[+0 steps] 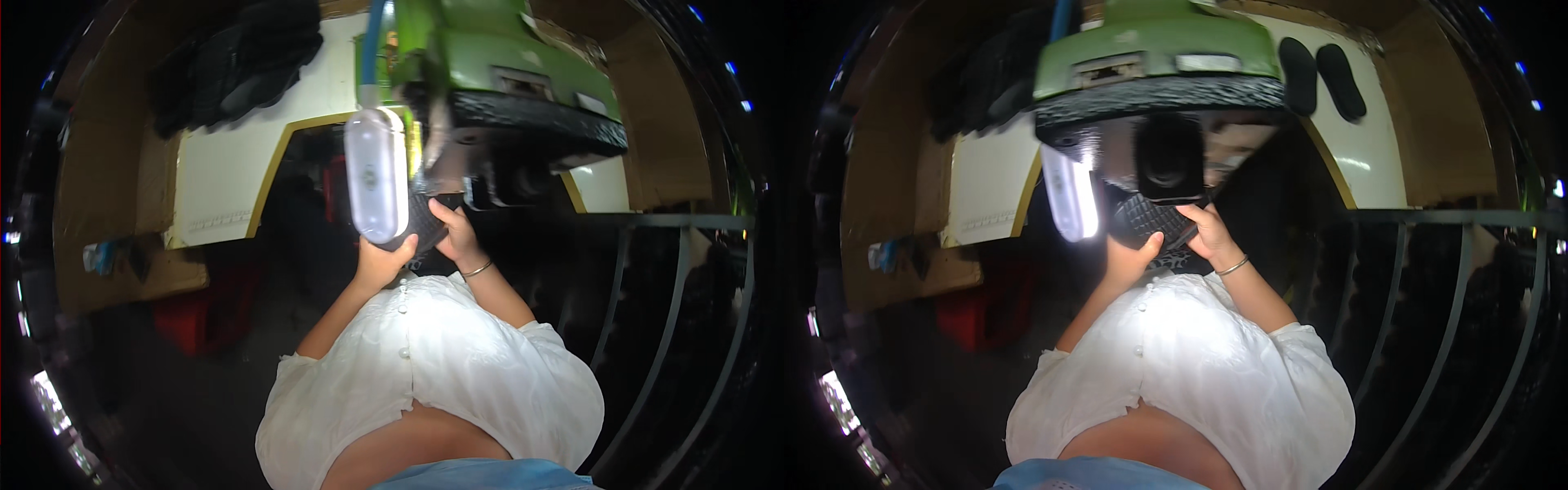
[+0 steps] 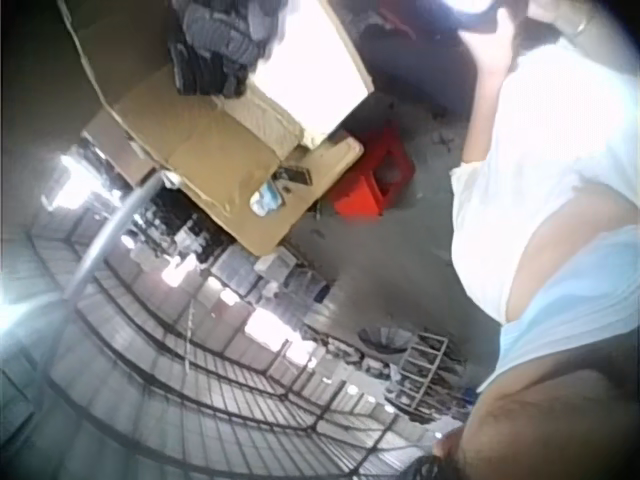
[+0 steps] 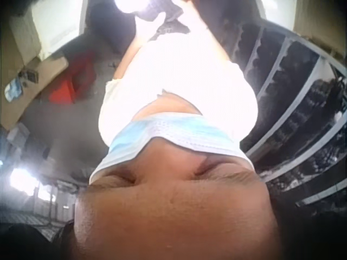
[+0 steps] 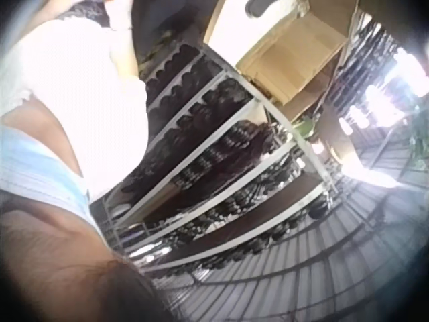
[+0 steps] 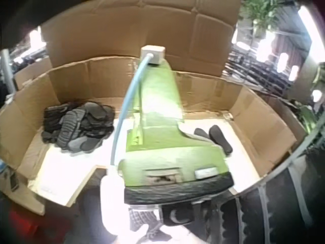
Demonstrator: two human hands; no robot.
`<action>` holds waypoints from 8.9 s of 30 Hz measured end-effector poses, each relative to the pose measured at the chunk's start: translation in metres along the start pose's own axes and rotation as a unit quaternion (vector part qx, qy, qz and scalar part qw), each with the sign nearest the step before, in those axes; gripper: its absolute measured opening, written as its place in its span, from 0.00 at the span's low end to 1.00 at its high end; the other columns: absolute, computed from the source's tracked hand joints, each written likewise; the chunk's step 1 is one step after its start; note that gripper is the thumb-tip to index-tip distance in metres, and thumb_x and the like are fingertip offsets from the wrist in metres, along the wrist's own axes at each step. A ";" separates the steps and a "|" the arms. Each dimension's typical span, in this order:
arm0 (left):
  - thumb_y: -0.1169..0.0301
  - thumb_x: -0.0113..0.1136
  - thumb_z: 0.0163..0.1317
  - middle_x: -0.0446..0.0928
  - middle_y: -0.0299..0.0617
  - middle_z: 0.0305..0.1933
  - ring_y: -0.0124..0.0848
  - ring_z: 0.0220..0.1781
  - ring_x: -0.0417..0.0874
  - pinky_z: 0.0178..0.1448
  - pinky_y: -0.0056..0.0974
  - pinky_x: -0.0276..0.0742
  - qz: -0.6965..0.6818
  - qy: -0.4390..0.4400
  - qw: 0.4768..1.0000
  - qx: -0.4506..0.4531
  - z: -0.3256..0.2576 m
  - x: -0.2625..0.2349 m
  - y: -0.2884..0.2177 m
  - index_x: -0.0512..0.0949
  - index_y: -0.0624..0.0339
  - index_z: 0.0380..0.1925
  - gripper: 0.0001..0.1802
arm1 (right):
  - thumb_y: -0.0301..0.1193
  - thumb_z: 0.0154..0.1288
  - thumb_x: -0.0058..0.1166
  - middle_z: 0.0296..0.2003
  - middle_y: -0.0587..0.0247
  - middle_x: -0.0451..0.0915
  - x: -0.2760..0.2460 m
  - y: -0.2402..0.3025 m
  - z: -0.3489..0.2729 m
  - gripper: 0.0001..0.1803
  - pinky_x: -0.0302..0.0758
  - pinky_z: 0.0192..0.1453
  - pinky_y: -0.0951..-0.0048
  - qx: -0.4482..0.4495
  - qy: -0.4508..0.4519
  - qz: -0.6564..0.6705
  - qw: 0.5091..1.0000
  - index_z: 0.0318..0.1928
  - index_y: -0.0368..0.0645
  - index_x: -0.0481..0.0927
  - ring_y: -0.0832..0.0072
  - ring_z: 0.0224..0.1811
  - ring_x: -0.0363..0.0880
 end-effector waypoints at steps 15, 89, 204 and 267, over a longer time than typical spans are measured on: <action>0.74 0.66 0.52 0.80 0.41 0.36 0.26 0.36 0.80 0.43 0.31 0.76 0.045 0.131 0.990 0.005 0.035 0.047 -0.051 0.79 0.67 0.38 0.14 | 0.25 0.49 0.66 0.41 0.62 0.79 0.019 0.022 -0.049 0.21 0.73 0.50 0.73 -0.042 0.066 -0.421 0.904 0.45 0.36 0.77 0.78 0.45 0.76; 0.75 0.70 0.47 0.78 0.38 0.38 0.26 0.37 0.78 0.45 0.31 0.74 0.049 0.145 0.985 -0.082 0.027 -0.079 0.014 0.75 0.64 0.43 0.21 | 0.18 0.48 0.65 0.43 0.63 0.76 0.111 0.091 -0.029 0.29 0.72 0.53 0.73 -0.213 0.024 -0.535 0.817 0.51 0.37 0.67 0.78 0.46 0.75; 0.71 0.64 0.54 0.78 0.35 0.27 0.21 0.27 0.77 0.35 0.28 0.74 -0.041 0.090 0.995 -0.019 0.027 0.028 -0.043 0.78 0.64 0.33 0.10 | 0.19 0.43 0.64 0.38 0.61 0.81 0.001 0.156 -0.071 0.20 0.73 0.48 0.74 -0.116 -0.004 -0.355 0.928 0.41 0.33 0.79 0.75 0.41 0.78; 0.67 0.65 0.54 0.75 0.52 0.49 0.39 0.55 0.74 0.56 0.41 0.70 0.138 0.348 0.927 -0.028 -0.013 0.090 0.029 0.73 0.68 0.47 0.23 | 0.26 0.43 0.69 0.45 0.61 0.78 0.108 0.088 -0.016 0.32 0.74 0.51 0.69 -0.131 0.099 -0.592 0.789 0.52 0.39 0.70 0.71 0.43 0.78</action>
Point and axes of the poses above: each hand's wrist, its own z-axis towards the middle knuckle, its own x-axis out of the palm, y = z × x, the point moved 9 cm from there along z, towards the middle knuckle
